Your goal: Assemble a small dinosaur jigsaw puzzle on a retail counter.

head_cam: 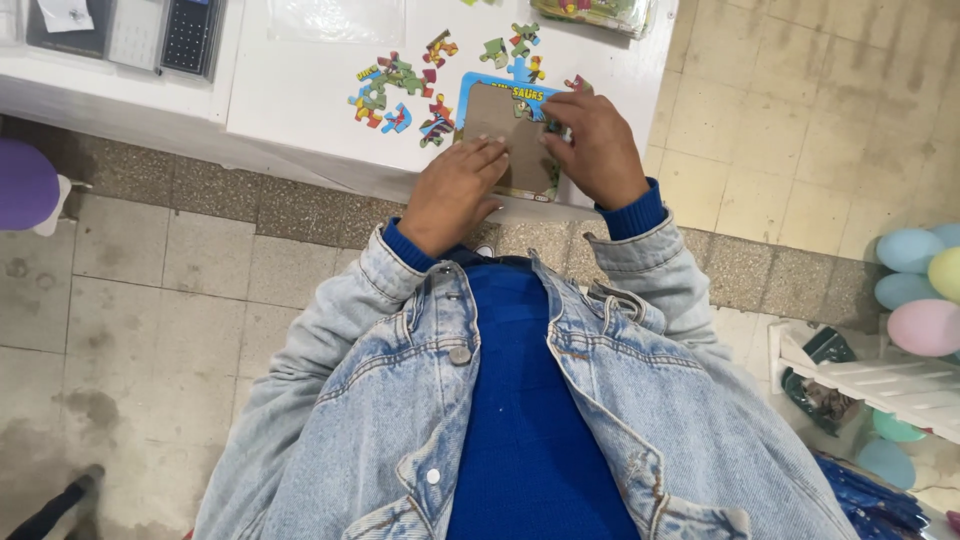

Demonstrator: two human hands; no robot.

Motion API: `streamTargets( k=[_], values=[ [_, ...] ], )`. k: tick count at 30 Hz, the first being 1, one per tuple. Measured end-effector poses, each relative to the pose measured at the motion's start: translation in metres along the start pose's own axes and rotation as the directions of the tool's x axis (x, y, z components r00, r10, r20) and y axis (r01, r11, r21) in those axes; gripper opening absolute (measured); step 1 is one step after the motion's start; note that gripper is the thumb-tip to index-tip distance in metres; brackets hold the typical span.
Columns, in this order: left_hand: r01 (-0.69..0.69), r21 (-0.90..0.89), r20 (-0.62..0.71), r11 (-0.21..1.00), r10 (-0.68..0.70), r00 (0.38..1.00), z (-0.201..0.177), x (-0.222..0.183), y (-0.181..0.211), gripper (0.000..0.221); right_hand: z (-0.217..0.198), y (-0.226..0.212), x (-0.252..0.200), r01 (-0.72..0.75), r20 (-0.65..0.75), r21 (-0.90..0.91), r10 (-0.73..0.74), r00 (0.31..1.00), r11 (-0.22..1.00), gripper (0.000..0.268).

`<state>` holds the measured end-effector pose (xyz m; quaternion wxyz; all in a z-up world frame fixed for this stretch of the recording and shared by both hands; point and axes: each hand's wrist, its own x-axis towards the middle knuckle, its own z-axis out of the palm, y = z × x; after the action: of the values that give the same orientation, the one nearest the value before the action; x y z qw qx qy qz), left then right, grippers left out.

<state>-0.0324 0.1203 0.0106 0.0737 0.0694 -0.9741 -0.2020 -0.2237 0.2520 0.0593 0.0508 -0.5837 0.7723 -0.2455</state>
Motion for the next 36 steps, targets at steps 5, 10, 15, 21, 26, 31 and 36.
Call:
streamTargets(
  k=[5,10,15,21,26,31,36],
  values=[
    [-0.003,-0.020,-0.062,1.000,0.002,0.998,-0.001,-0.001,-0.001,0.059,0.027,-0.008,-0.006,0.049,-0.030,-0.138,-0.054,0.998,0.989,0.043],
    [0.015,-0.002,-0.079,1.000,-0.015,0.997,0.000,0.001,-0.004,0.054,0.046,-0.014,-0.005,-0.007,-0.048,-0.277,-0.007,0.999,0.961,0.041],
    [0.037,-0.017,-0.069,0.999,-0.038,0.997,0.002,0.000,-0.009,0.054,0.051,-0.019,-0.003,-0.016,-0.109,-0.399,-0.030,0.994,0.917,0.037],
    [0.230,-0.080,-0.349,0.970,-0.243,0.905,-0.037,-0.012,-0.034,0.028,0.053,-0.018,-0.008,-0.038,-0.038,-0.374,0.026,0.999,0.927,0.043],
    [0.256,-0.135,-0.438,0.957,-0.289,0.851,-0.035,-0.015,-0.036,0.025,0.049,-0.024,-0.018,0.040,0.042,-0.255,-0.030,0.999,0.966,0.055],
    [0.274,-0.159,-0.449,0.948,-0.317,0.835,-0.016,-0.006,-0.041,0.018,0.048,-0.033,-0.026,0.189,0.113,-0.096,-0.178,0.978,0.977,0.068],
    [0.260,-0.189,-0.477,0.947,-0.320,0.819,-0.020,-0.004,-0.040,0.022,0.047,-0.034,-0.031,0.188,0.118,-0.109,-0.175,0.977,0.976,0.057]
  ],
)
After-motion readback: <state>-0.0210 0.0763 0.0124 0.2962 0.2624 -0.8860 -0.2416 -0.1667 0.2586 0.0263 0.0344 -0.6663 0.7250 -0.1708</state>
